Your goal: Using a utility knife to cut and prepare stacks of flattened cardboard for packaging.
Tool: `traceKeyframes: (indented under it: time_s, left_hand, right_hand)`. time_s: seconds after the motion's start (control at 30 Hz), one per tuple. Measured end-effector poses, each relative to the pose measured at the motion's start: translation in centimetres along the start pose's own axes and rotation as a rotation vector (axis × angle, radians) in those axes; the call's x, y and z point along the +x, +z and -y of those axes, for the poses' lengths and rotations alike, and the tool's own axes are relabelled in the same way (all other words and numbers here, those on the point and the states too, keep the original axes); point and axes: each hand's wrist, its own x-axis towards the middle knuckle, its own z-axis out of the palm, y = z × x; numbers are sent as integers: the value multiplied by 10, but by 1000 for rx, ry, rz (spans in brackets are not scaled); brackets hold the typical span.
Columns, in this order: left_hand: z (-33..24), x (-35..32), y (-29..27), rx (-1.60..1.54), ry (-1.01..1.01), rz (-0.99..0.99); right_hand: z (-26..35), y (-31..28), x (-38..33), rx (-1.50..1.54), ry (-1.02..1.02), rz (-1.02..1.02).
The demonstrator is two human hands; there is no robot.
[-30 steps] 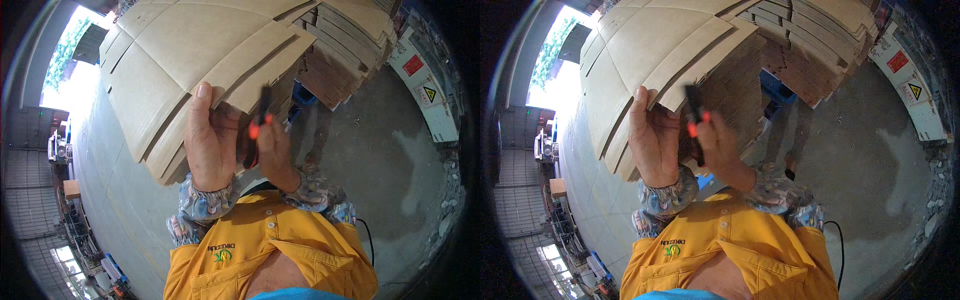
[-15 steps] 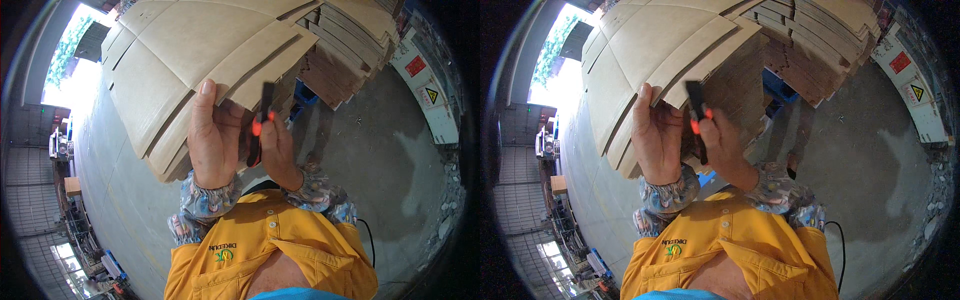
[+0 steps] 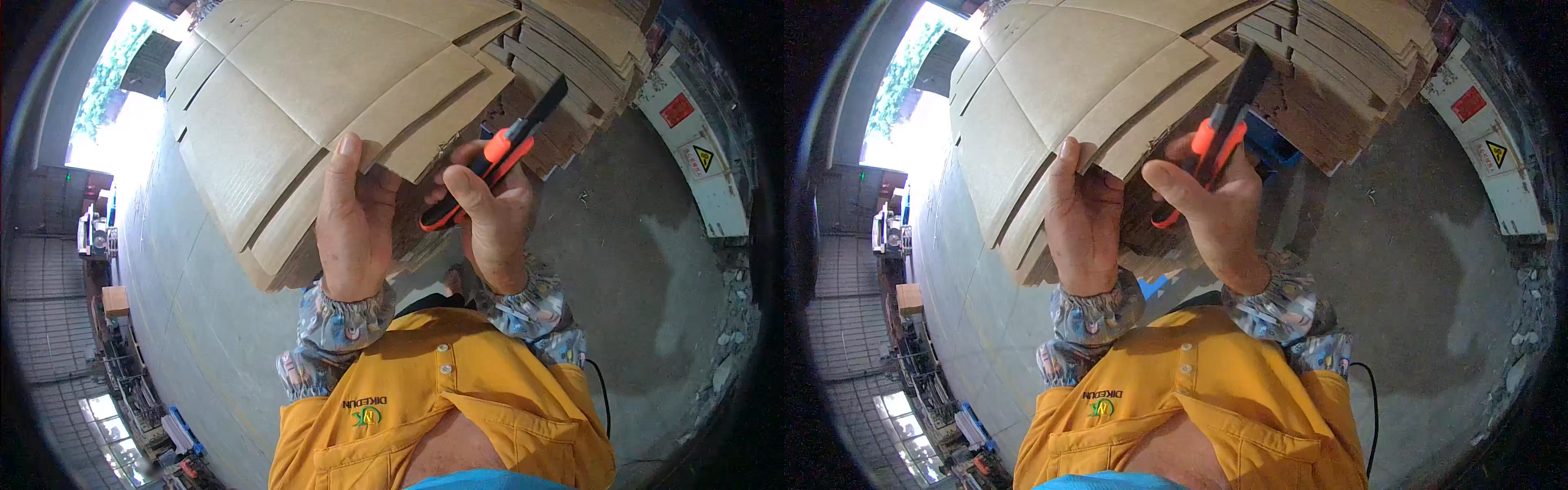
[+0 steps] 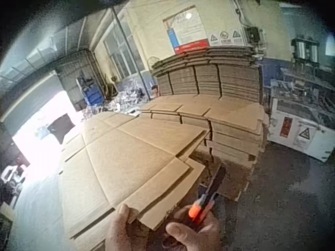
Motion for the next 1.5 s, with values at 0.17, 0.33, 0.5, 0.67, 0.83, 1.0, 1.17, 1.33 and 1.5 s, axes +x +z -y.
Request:
traceKeyframes:
  time_s: [0.17,0.33,0.5,0.67,0.83,1.0,1.17,1.33,1.5]
  left_hand:
    - [7,2,-20,71,-34,74]
    - [9,-2,-1,-43,-23,-68]
    - [10,-2,-14,-54,4,-15]
    - [3,-10,-28,-12,55,-73]
    - [12,-19,-35,-84,45,-188]
    - [11,-58,-47,680,8,-70]
    - [44,-42,-23,1509,959,-519]
    - [86,-16,-20,1556,1036,-724]
    - [97,-3,-21,1464,994,-876]
  right_hand:
    - [-1,7,8,-147,-88,-26]
    - [-5,2,3,-134,-114,-53]
    - [-3,-31,6,-121,-58,-158]
    - [1,-69,23,-247,-90,-103]
    - [34,-56,57,-378,-169,-1]
    - [39,-57,79,-736,-260,212]
    - [38,-70,89,-1086,-519,511]
    - [14,-86,100,-1254,-525,656]
    - [0,-78,103,-1092,-606,640]
